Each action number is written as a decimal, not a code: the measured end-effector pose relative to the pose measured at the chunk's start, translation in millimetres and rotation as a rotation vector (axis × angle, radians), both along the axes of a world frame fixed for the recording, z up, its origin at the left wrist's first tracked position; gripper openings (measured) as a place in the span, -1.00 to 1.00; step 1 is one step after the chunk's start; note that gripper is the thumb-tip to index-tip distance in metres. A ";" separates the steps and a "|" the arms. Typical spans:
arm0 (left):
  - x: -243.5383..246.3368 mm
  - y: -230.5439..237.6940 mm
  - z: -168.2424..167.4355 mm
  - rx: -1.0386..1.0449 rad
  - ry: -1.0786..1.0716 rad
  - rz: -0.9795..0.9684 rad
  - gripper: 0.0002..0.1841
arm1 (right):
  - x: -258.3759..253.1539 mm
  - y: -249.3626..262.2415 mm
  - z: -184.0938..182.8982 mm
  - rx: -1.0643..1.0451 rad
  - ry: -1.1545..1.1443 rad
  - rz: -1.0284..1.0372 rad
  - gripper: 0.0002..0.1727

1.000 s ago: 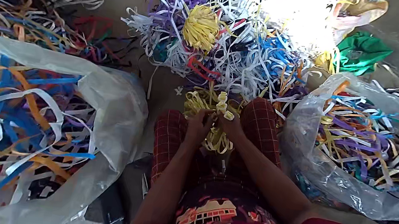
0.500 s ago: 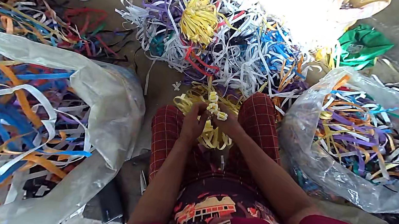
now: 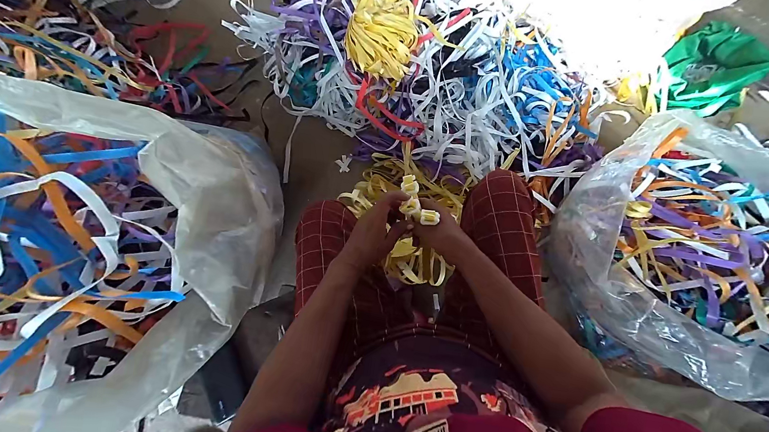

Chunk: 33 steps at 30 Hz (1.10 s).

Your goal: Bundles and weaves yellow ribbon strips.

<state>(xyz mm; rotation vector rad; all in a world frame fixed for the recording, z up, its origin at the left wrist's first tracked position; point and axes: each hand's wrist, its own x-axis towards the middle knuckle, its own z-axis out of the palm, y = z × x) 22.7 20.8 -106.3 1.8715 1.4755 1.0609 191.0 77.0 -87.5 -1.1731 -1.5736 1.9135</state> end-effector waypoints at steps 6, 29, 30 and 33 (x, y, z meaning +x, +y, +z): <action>-2.0 0.2 11.2 -0.209 -0.113 -0.052 -0.29 | -1.1 2.6 -1.3 0.046 -0.093 0.067 -0.65; 10.2 -13.0 23.4 -0.039 -0.194 0.168 -0.29 | -3.5 -6.9 6.6 -0.039 -0.003 -0.129 -0.75; 12.4 -13.4 26.8 -0.037 -0.180 0.177 -0.29 | -3.4 -6.9 7.9 -0.049 0.004 -0.160 -0.75; 19.1 -12.3 31.7 -0.014 -0.091 0.191 -0.30 | -4.3 -6.7 7.4 -0.057 0.057 -0.230 -0.78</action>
